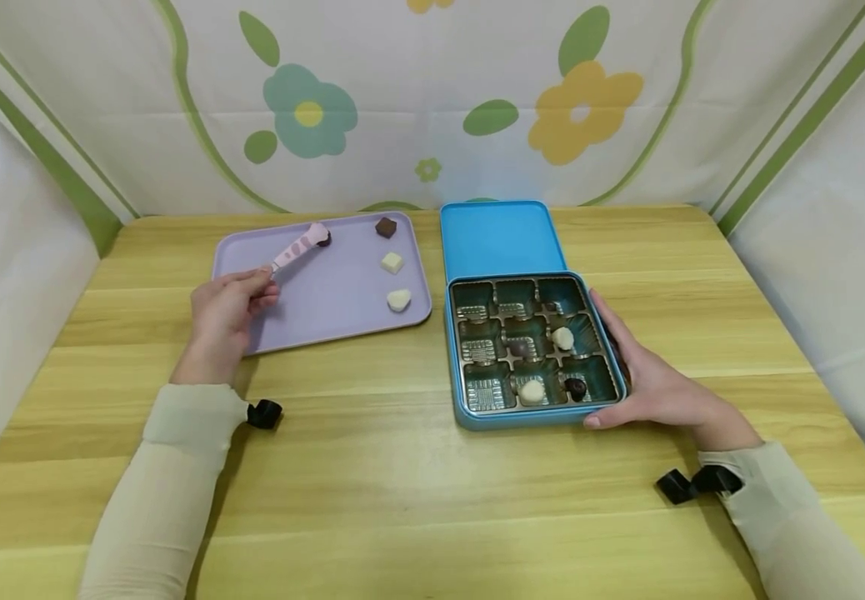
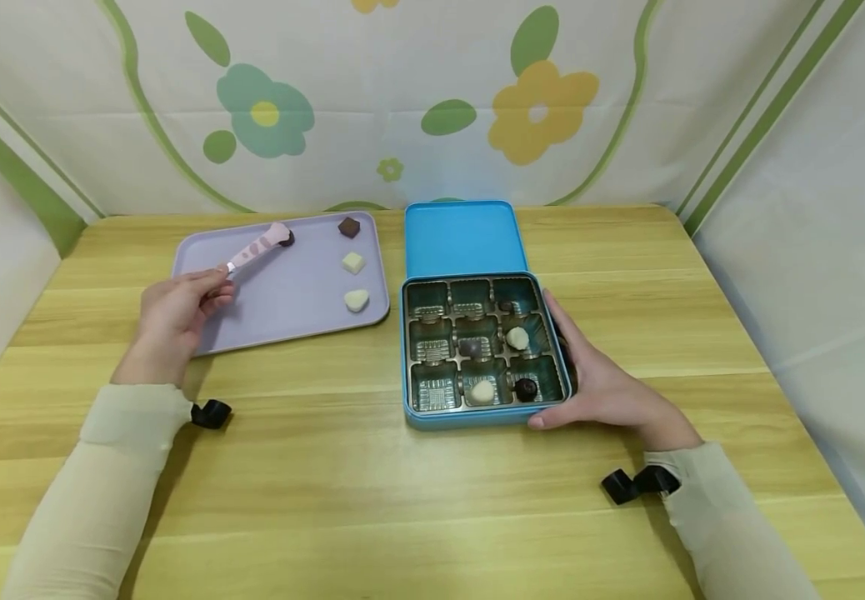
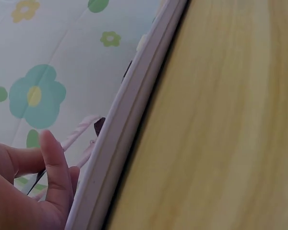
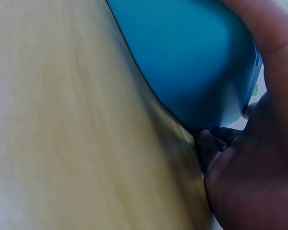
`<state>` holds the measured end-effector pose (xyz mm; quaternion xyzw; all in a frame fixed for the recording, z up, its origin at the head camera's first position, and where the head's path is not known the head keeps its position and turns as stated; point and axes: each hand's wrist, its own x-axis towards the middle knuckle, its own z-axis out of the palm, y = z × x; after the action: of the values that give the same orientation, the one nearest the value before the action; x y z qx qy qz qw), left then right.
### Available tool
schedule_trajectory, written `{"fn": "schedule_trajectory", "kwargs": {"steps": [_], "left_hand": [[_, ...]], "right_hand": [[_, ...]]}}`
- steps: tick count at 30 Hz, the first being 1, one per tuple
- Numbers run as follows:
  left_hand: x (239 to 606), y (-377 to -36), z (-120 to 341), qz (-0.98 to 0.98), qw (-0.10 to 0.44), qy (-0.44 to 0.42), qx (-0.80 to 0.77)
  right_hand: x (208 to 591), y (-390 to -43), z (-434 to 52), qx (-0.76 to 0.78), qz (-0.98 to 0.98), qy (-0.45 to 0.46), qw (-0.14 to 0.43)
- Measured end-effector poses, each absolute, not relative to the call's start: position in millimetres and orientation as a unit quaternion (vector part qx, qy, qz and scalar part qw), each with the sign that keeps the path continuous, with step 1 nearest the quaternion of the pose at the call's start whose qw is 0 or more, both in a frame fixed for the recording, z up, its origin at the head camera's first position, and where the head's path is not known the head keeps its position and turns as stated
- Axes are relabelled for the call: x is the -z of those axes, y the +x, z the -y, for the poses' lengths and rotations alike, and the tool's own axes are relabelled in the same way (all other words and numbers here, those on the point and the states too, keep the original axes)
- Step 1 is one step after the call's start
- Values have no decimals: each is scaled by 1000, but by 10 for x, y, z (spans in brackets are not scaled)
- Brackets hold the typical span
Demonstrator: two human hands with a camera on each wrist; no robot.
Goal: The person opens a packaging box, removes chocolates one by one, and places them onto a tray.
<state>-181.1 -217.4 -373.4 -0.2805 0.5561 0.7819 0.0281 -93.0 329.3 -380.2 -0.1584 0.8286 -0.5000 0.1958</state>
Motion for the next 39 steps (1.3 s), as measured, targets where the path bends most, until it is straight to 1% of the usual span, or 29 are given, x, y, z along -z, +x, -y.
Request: {"fn": "schedule_trajectory", "kwargs": {"steps": [7, 20, 39], "left_hand": [[3738, -1807, 2153, -643, 2, -270, -716], [3735, -1808, 2122, -635, -26, -258, -728], [3713, -1794, 2111, -663, -29, -265, -699]], "right_hand": [[3816, -936, -3292, 501, -829, -159, 193], [3819, -951, -3299, 498, -830, -162, 191], [3811, -939, -3296, 506, -824, -166, 195]]}}
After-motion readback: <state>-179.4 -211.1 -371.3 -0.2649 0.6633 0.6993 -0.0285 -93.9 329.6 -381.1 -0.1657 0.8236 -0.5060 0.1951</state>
